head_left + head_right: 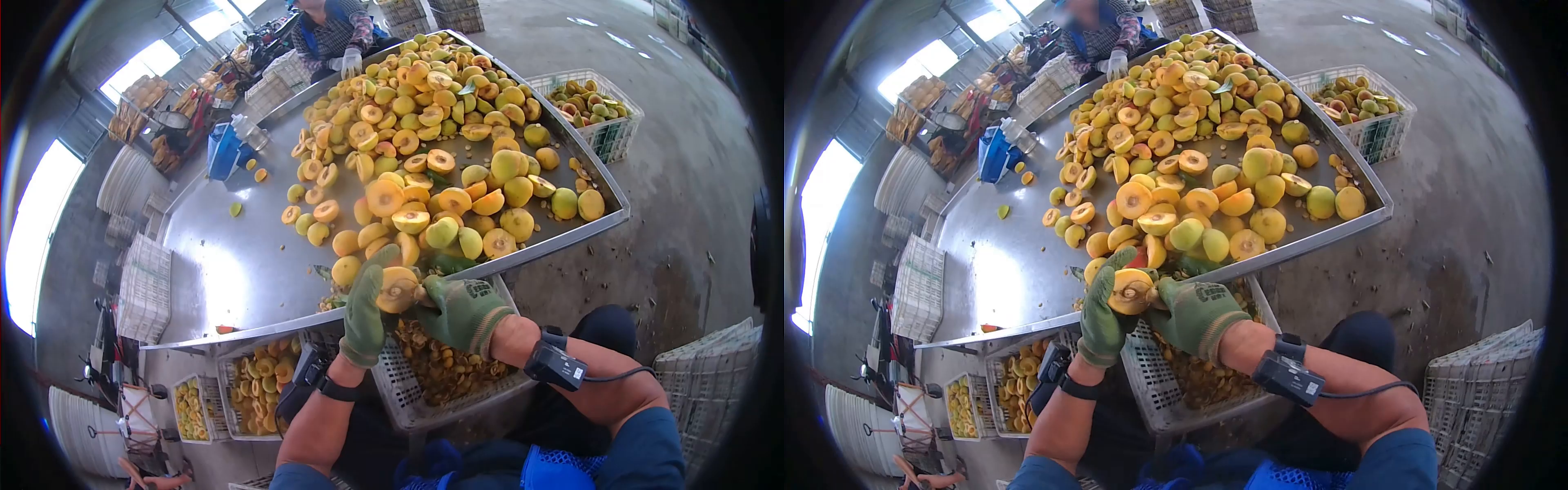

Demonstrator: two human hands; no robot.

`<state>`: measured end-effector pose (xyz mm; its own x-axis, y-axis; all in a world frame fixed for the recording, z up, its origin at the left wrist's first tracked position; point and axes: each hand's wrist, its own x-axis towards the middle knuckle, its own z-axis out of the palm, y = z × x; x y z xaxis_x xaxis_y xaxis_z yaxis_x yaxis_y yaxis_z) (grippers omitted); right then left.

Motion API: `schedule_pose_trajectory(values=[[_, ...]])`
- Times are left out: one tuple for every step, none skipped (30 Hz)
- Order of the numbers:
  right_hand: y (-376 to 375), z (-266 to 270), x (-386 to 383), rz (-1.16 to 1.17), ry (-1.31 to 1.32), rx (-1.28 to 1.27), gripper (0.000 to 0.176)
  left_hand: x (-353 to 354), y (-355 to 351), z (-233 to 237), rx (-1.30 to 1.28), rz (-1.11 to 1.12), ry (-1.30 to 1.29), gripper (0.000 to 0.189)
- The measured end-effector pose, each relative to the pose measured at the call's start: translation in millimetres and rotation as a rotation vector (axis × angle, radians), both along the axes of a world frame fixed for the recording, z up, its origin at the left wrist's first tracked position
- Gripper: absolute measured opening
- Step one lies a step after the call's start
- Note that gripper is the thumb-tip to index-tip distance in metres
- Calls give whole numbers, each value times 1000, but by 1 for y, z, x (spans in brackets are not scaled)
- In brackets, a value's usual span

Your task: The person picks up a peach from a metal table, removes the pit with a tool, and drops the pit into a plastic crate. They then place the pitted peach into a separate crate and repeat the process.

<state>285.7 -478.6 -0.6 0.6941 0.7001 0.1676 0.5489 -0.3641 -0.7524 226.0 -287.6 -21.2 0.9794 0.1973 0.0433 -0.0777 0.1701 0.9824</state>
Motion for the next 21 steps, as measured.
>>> schedule_pose_trajectory(values=[[-1, 0, 0, 9, 23, 1, 29, 1, 6, -9, 158, -3, -52, 53], [-1, -1, 0, 18, 48, 1, 30, 0, 11, -16, 316, -7, -104, 52], [-2, -3, -1, 12, 85, -14, 30, -2, 7, -11, 301, -2, -55, 51], [-3, -4, -3, 7, 123, -29, 31, -6, 3, -3, 285, 4, -6, 50], [-3, -5, -4, 1, 161, -39, 31, -8, 0, 3, 274, 8, 45, 49], [-5, -2, -5, 5, 203, -22, 31, -7, -2, 4, 344, 27, -18, 49], [-8, 2, -7, 10, 245, -5, 32, -6, -6, 3, 413, 46, -80, 49], [-9, 5, -8, 13, 288, 13, 32, -5, -10, 2, 481, 62, -143, 49], [-8, 1, -8, 24, 320, 30, 30, -5, -14, 1, 406, 82, -117, 49], [-6, -6, -7, 34, 349, 46, 29, -5, -19, 0, 329, 102, -93, 49], [-5, -10, -6, 43, 378, 62, 28, -5, -23, 1, 252, 121, -69, 49], [-6, -13, -6, 40, 381, 77, 28, -5, -26, 3, 265, 118, -85, 49], [-6, -15, -6, 38, 383, 93, 29, -4, -29, 6, 279, 117, -102, 49], [-7, -16, -7, 39, 385, 108, 29, -4, -31, 8, 293, 118, -118, 48], [-8, -15, -6, 45, 397, 102, 29, -4, -28, 10, 244, 64, -64, 49], [-9, -14, -4, 50, 408, 95, 29, -5, -23, 13, 194, 10, -10, 49], [-11, -13, -3, 56, 419, 88, 30, -5, -18, 16, 144, -44, 43, 49], [-13, -10, -5, 46, 411, 93, 29, -6, -15, 15, 110, -62, 38, 49], [-13, -7, -8, 36, 402, 98, 29, -7, -11, 12, 76, -80, 32, 49], [-13, -5, -9, 27, 393, 103, 29, -7, -9, 10, 42, -97, 27, 49], [-13, -8, -11, 25, 370, 109, 28, -8, -10, 10, 37, -83, 14, 49]])
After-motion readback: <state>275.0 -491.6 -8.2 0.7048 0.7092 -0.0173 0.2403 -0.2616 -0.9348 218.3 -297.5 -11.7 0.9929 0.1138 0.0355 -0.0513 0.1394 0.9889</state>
